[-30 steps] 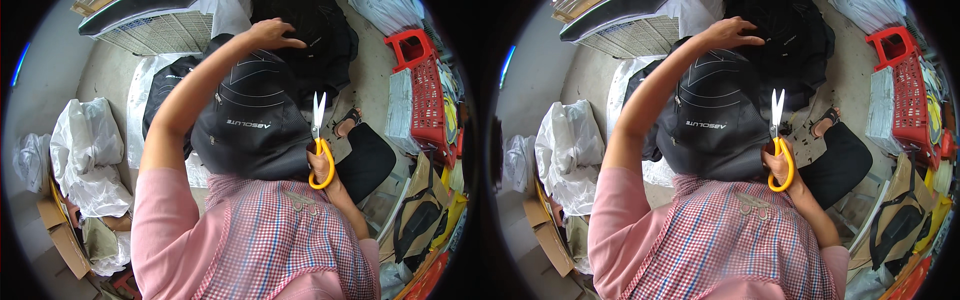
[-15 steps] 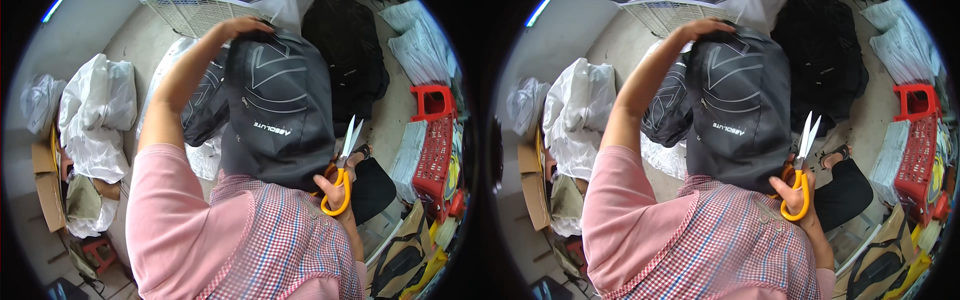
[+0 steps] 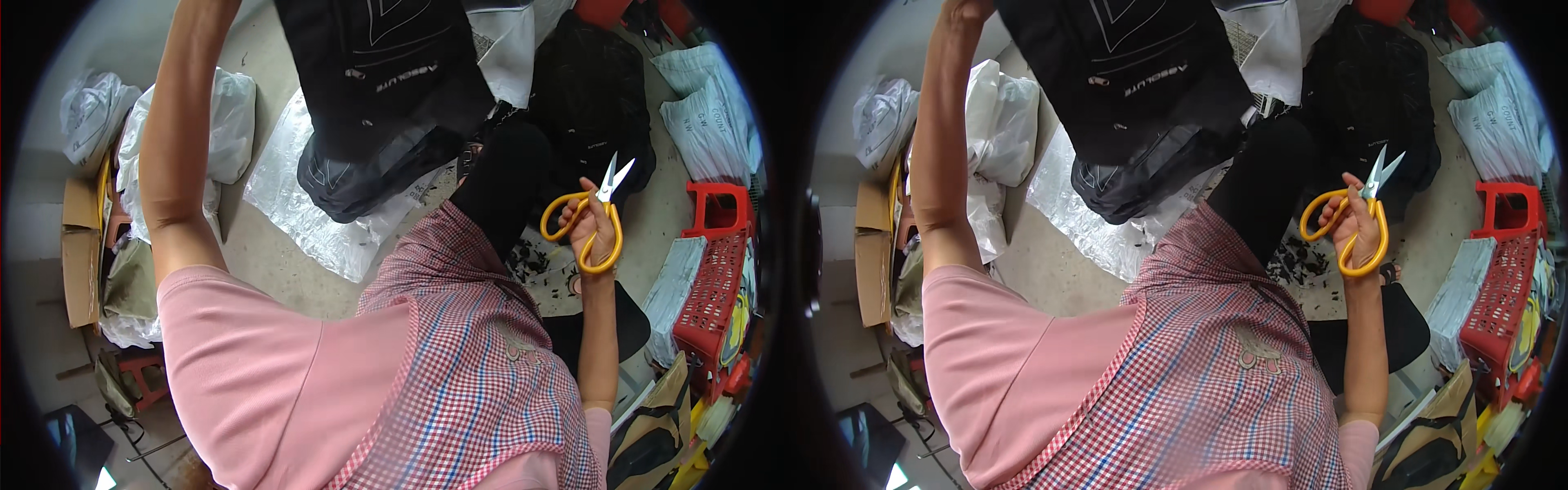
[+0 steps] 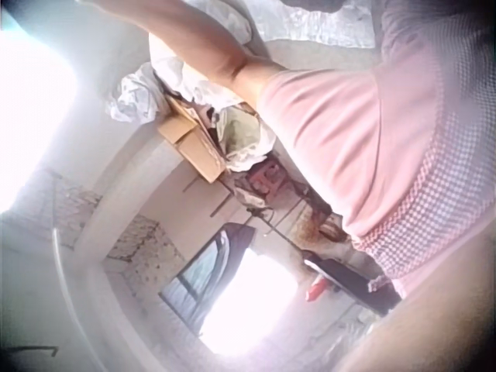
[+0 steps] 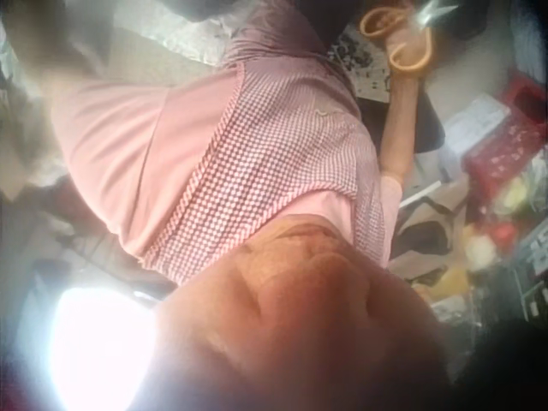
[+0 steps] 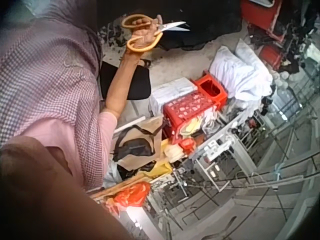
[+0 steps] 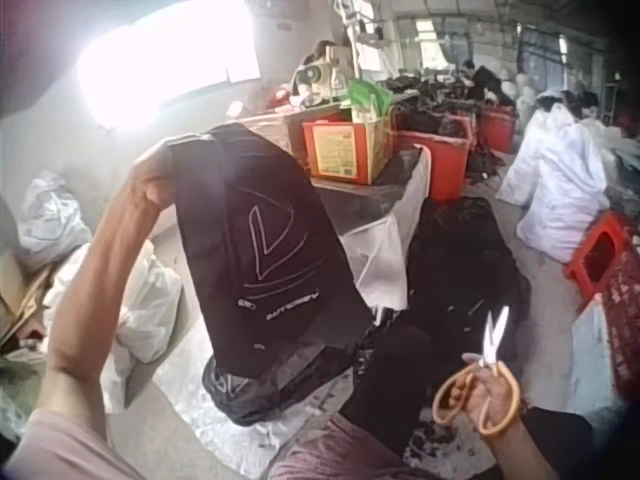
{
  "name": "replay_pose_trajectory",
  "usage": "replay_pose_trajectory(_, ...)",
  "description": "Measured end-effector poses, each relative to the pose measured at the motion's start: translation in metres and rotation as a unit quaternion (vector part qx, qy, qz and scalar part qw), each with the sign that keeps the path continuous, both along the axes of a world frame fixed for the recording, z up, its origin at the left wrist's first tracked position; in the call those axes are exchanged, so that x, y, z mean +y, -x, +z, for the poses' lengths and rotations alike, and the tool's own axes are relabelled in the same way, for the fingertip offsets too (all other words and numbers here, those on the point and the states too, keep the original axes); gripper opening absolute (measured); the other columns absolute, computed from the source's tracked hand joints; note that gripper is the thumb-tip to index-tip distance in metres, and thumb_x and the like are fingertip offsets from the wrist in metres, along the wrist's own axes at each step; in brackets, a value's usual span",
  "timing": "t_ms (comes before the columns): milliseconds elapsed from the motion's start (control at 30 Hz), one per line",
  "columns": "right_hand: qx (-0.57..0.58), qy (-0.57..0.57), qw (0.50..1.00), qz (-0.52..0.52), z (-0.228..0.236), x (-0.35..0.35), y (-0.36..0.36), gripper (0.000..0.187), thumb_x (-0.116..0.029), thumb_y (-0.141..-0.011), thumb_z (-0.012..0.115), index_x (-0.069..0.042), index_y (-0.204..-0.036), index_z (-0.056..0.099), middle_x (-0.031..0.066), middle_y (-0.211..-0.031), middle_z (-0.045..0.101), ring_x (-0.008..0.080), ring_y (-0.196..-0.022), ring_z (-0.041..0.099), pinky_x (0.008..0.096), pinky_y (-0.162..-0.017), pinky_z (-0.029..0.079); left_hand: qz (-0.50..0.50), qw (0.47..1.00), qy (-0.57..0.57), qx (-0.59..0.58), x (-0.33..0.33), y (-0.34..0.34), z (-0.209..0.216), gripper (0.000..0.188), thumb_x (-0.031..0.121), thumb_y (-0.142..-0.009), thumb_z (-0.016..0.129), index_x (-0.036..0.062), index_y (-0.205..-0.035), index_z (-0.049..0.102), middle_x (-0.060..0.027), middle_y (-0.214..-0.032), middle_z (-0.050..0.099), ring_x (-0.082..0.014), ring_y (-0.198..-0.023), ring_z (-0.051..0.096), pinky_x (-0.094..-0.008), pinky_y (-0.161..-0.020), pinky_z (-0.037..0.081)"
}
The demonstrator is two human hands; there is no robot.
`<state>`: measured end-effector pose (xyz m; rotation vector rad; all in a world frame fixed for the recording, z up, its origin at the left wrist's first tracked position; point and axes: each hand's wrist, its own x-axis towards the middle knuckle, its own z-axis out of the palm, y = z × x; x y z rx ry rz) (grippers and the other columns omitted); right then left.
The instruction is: Trimming excess fabric and loose threads from black bags using scissors.
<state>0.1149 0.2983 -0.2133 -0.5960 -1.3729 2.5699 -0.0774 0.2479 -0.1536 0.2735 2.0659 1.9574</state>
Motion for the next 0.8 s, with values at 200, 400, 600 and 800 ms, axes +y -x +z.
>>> replay_pose_trajectory(200,-0.043,0.053,0.998,-0.006,-0.017,-0.007,-0.037,0.036,-0.025,-0.095,0.051,-0.003,-0.124,0.051,0.0079,-0.081,0.053,0.0150,-0.069,0.053,0.0257,-0.062,0.045,0.093,0.986,-0.128,0.046,-0.232,0.225,0.032,0.021,0.009,-0.089,0.058,-0.0049,-0.105,0.057,-0.0108,-0.088,0.062,-0.0146,-0.068,0.059,-0.0228,-0.059,0.051)
replay_pose_trajectory(400,-0.064,0.083,0.994,-0.015,-0.032,0.004,-0.042,0.035,-0.024,-0.095,0.051,-0.003,-0.123,0.051,0.0082,-0.080,0.053,0.0152,-0.067,0.053,0.0245,-0.060,0.044,0.190,0.952,-0.228,0.075,-0.390,0.274,0.029,0.020,0.007,-0.090,0.058,-0.0061,-0.105,0.056,-0.0125,-0.088,0.061,-0.0152,-0.068,0.059,-0.0226,-0.059,0.051)
replay_pose_trajectory(600,-0.077,0.083,0.993,0.009,-0.032,-0.007,-0.040,0.034,-0.024,-0.095,0.051,-0.003,-0.122,0.052,0.0079,-0.079,0.053,0.0145,-0.065,0.053,0.0241,-0.058,0.043,0.399,0.902,-0.071,0.153,-0.414,0.040,-0.057,0.042,0.014,-0.089,0.060,-0.0066,-0.124,0.047,-0.0186,-0.118,0.057,-0.0213,-0.097,0.060,-0.0263,-0.085,0.048)
replay_pose_trajectory(800,-0.112,0.060,0.991,0.033,-0.033,-0.019,-0.037,0.033,-0.025,-0.095,0.051,-0.004,-0.121,0.052,0.0070,-0.078,0.053,0.0135,-0.064,0.052,0.0245,-0.057,0.044,0.581,0.813,-0.010,-0.007,-0.459,-0.029,-0.247,0.042,0.010,-0.087,0.058,-0.0060,-0.125,0.048,-0.0210,-0.123,0.055,-0.0252,-0.110,0.056,-0.0282,-0.094,0.043)
